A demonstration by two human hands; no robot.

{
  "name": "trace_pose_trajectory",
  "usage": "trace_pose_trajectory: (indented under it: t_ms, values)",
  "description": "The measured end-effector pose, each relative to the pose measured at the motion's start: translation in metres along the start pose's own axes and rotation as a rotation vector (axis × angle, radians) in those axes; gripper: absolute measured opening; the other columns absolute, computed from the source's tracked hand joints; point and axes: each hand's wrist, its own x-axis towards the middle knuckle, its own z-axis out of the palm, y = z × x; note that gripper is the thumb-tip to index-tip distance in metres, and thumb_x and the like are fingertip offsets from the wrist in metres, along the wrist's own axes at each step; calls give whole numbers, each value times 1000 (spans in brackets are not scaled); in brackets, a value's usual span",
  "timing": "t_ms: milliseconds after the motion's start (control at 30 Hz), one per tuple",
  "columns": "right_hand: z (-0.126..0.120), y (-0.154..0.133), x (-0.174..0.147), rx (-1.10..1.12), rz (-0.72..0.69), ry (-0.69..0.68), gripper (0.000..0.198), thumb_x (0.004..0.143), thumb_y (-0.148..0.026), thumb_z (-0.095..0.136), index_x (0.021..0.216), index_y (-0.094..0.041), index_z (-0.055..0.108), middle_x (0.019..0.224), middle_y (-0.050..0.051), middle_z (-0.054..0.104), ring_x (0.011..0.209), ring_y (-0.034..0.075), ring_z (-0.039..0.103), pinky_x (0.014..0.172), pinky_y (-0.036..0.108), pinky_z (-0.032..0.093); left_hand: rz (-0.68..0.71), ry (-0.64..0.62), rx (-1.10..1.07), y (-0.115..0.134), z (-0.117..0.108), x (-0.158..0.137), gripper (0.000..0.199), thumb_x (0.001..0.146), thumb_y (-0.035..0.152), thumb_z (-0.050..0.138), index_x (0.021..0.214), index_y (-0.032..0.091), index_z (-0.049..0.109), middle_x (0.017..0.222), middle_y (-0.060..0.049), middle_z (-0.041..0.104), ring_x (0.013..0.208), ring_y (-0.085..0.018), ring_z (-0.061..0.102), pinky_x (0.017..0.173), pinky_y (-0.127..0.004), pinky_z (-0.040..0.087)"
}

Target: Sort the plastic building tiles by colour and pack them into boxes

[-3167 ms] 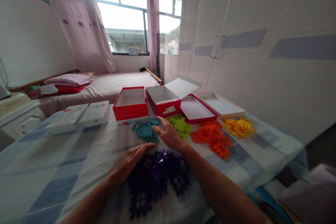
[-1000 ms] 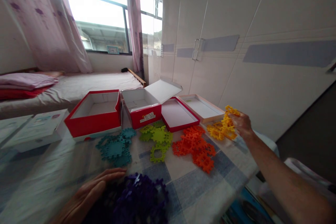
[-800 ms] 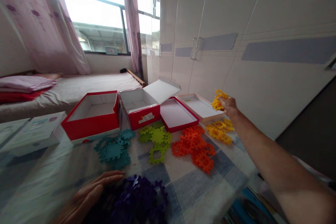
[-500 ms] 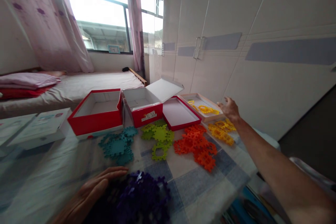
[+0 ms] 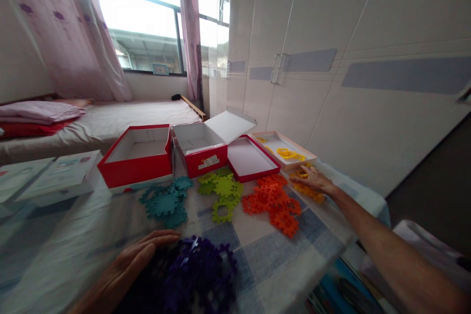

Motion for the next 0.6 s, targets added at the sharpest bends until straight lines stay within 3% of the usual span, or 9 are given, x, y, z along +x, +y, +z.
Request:
trace_pose_trajectory:
  t_ms: [100, 233, 433, 600]
  values:
    - [-4, -11, -9, -93, 14, -30, 86, 67, -72, 52, 135, -18, 45, 136, 17, 45, 121, 34, 45, 93, 46, 39, -21, -96, 26, 1, 0, 0, 48, 85, 56, 33, 103, 33, 71, 119, 4, 65, 114, -24, 57, 102, -36, 40]
    - [-10, -15, -19, -115, -38, 8, 66, 72, -62, 53, 125, -23, 55, 126, 12, 54, 111, 30, 53, 88, 41, 42, -4, -128, 28, -1, 0, 2, 49, 86, 56, 31, 104, 34, 70, 121, 4, 64, 116, -24, 56, 104, -36, 38]
    - [-9, -19, -31, -154, -82, 120, 49, 79, -50, 49, 119, -24, 60, 118, 10, 57, 107, 26, 51, 87, 37, 41, 2, -112, 46, -1, 0, 0, 49, 87, 56, 30, 106, 33, 69, 120, 4, 65, 116, -24, 56, 103, -34, 39]
    - [-10, -25, -38, -234, -123, 121, 43, 87, -41, 41, 123, -25, 56, 119, 10, 56, 107, 26, 49, 87, 37, 40, 18, -49, 42, 1, 0, -1, 44, 86, 54, 34, 101, 35, 71, 114, 5, 67, 110, -23, 60, 99, -32, 43]
